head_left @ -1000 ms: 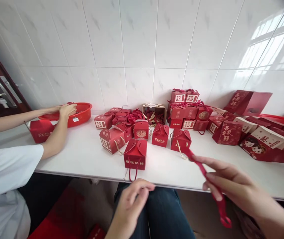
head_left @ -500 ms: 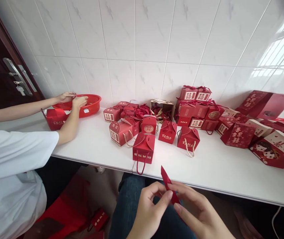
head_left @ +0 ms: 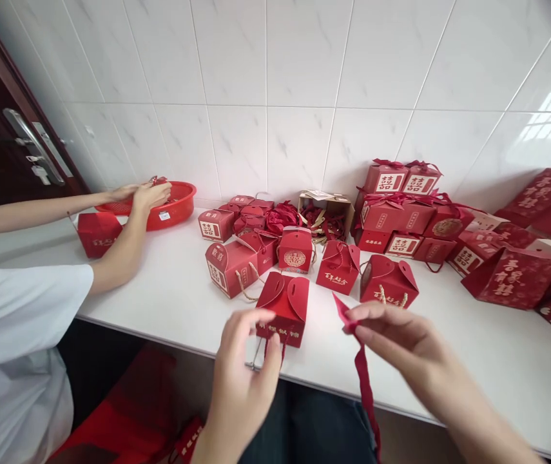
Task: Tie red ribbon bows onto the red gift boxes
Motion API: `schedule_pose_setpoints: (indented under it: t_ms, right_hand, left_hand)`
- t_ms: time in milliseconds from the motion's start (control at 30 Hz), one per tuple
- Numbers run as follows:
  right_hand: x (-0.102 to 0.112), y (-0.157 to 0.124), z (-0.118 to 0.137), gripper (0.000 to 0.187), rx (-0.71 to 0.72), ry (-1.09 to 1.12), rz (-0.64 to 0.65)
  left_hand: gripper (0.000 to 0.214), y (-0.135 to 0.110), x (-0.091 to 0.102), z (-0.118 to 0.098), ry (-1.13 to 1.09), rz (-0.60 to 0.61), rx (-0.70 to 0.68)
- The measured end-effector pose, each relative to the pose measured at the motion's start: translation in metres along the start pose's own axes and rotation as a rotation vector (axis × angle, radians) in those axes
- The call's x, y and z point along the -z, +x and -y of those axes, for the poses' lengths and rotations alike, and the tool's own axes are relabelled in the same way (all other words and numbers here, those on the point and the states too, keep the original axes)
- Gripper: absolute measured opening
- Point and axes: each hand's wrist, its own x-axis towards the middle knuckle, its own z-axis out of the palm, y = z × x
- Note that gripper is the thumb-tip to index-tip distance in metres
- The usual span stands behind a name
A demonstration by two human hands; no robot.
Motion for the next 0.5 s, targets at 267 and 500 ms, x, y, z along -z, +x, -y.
schedule_pose_setpoints:
  t_ms: [267,500]
  right_hand:
    - [0.022,0.066,0.068,0.019,0.133,-0.200,0.368]
    - [-0.001,0.116,0.035,0.035,0.021,-0.567,0.508]
  left_hand:
    - [0.041,0.084,0.004,0.002,0.165,0.465,0.002]
    - [0.036,0.080,-0.005,0.009,0.245,0.501,-0.015]
